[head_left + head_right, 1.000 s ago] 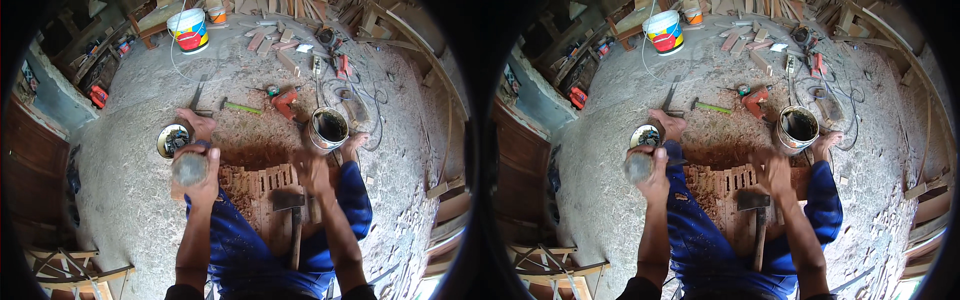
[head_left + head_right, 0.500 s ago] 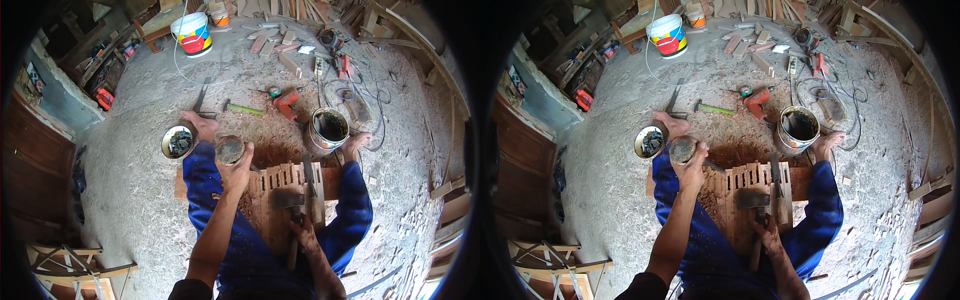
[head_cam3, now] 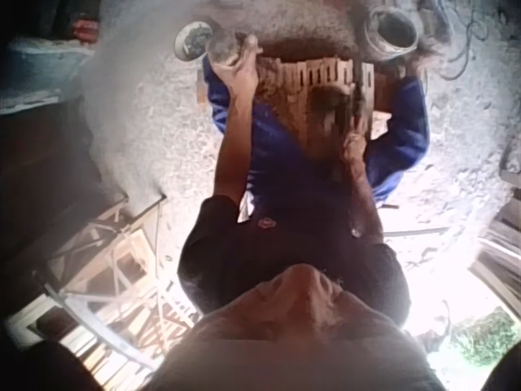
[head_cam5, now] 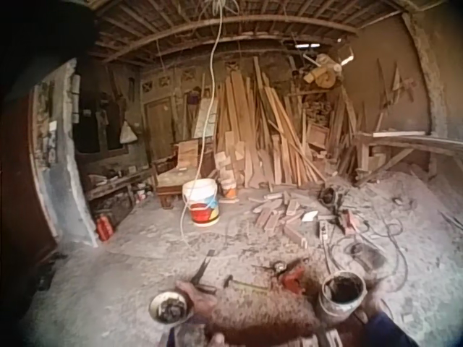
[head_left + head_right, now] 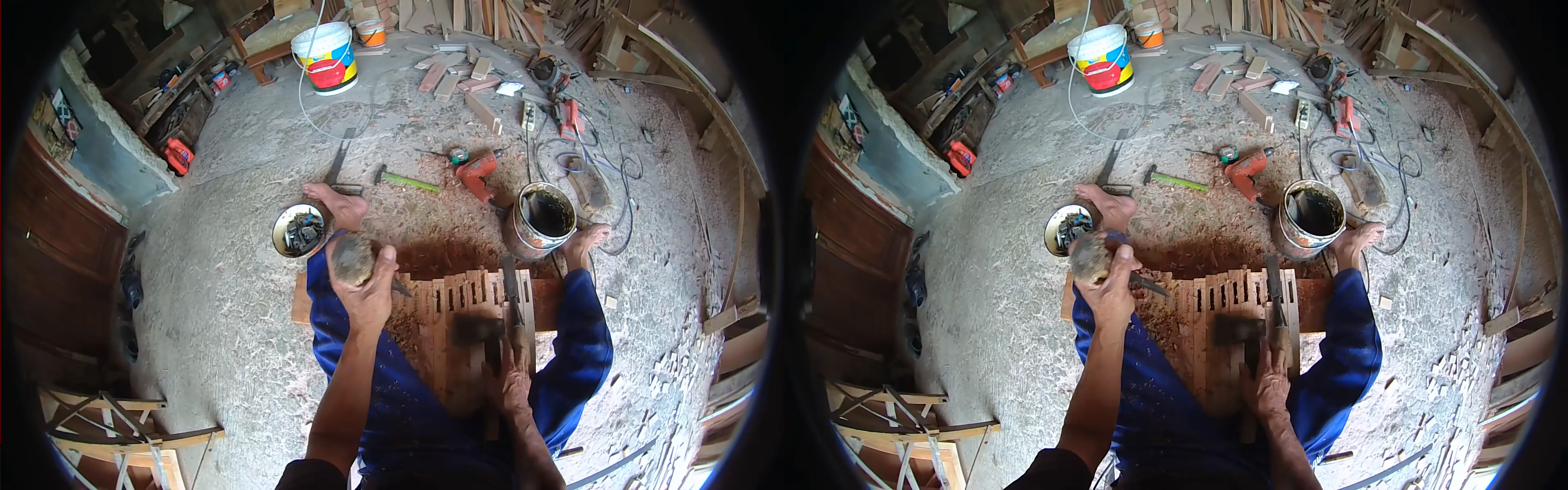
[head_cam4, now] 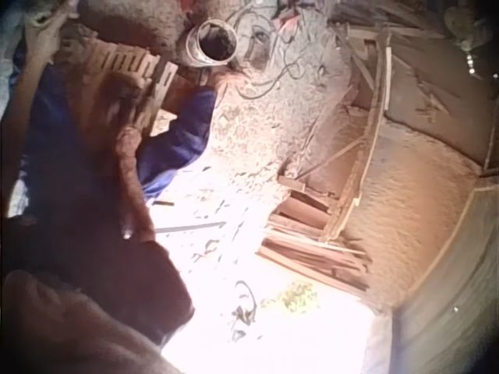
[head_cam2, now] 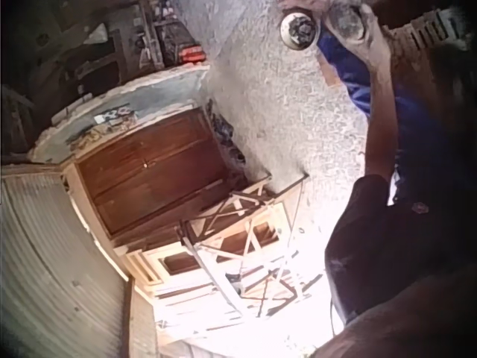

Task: The person carves a piece of wood using an axe and a mallet while sitting on the floor.

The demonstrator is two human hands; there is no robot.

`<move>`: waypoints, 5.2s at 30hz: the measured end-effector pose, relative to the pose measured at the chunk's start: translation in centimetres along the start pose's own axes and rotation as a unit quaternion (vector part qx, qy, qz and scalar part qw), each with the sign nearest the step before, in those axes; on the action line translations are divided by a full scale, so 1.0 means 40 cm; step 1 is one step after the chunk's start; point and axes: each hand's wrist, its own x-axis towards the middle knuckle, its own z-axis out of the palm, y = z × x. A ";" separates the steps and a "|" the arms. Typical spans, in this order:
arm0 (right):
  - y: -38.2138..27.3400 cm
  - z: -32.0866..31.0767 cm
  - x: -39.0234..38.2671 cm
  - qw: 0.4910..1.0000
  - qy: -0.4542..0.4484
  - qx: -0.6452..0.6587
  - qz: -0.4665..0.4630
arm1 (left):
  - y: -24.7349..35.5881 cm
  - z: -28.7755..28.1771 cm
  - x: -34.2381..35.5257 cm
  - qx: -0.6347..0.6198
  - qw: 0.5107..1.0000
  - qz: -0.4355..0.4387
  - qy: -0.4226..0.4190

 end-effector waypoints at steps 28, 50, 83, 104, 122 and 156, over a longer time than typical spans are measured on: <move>-0.247 -0.129 0.233 0.940 -0.071 0.199 -0.268 | 0.049 0.072 -0.145 -0.168 0.949 -0.233 -0.130; 0.067 -0.050 0.256 0.749 -0.004 0.634 0.192 | -0.194 -0.193 0.159 0.545 0.807 0.104 -0.203; 0.488 0.044 -0.561 0.931 0.015 0.014 0.364 | -0.010 -0.771 -0.812 0.487 0.730 -0.478 -0.043; 0.430 0.019 -0.678 0.916 0.054 -0.033 0.395 | 0.010 -0.769 -0.783 0.484 0.740 -0.463 -0.063; 0.602 0.009 -0.799 0.827 0.294 0.108 0.466 | 0.016 -0.813 -0.766 0.651 0.740 0.076 -0.153; -0.076 0.077 0.325 0.977 -0.136 0.118 0.111 | -0.034 -0.030 0.013 -0.006 0.984 -0.161 -0.077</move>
